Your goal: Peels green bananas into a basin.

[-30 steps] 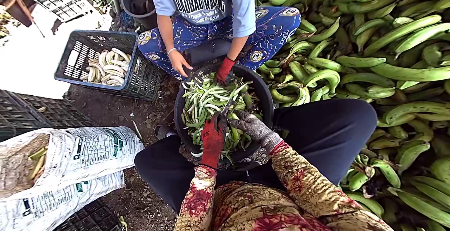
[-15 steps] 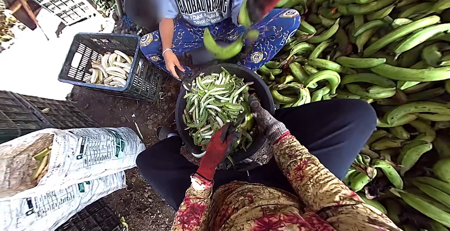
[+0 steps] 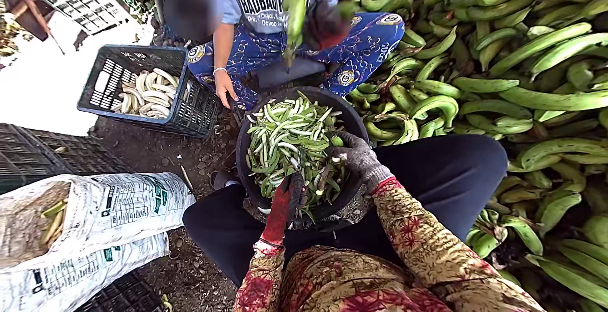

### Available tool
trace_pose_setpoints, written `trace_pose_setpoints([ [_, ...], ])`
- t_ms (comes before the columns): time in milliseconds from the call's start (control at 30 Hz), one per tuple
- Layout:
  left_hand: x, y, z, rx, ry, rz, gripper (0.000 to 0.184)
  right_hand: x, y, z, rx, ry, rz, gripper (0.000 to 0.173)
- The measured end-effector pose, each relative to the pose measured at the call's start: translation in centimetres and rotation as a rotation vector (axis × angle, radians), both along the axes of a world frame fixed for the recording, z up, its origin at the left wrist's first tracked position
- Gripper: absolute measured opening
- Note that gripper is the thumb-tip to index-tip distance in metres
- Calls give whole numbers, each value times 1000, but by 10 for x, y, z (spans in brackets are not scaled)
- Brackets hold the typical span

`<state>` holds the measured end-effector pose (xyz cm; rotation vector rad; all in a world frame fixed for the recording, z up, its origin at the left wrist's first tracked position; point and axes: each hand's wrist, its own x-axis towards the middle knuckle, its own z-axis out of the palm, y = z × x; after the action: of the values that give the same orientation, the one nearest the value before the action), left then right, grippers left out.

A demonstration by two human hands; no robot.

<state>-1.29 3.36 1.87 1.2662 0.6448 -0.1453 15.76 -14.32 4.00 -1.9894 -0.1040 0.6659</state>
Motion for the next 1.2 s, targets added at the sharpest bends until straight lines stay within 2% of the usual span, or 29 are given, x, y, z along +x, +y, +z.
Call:
trace_pose_setpoints([
  [133,-5,-6,-9,-2,-24,-9,36,2,-3,8,70,0,-40,57],
  [233,-8,-9,-15,17,-53,-11,39,6,-7,9,165,12,-70,45],
  [333,-9,-11,-18,33,-84,16,40,7,-10,13,163,10,-89,37],
  [533,-11,-11,-20,67,-171,-14,44,10,-12,8,213,36,-51,54],
  [633,-12,-12,-19,61,-203,-34,45,7,-12,10,198,0,-12,39],
  [767,-13,-16,-8,-49,-158,-1,47,6,-9,7,308,27,-23,37],
  [867,-14,-23,9,-89,-135,-61,49,4,-3,0,612,200,-169,41],
  [933,-12,-31,18,-35,-176,-129,48,0,3,-1,746,240,-240,40],
  [1067,-11,-48,34,101,-237,-164,35,-8,10,6,696,182,-277,35],
  [1200,-13,-55,39,147,-216,-189,35,-8,10,9,667,114,-236,54],
])
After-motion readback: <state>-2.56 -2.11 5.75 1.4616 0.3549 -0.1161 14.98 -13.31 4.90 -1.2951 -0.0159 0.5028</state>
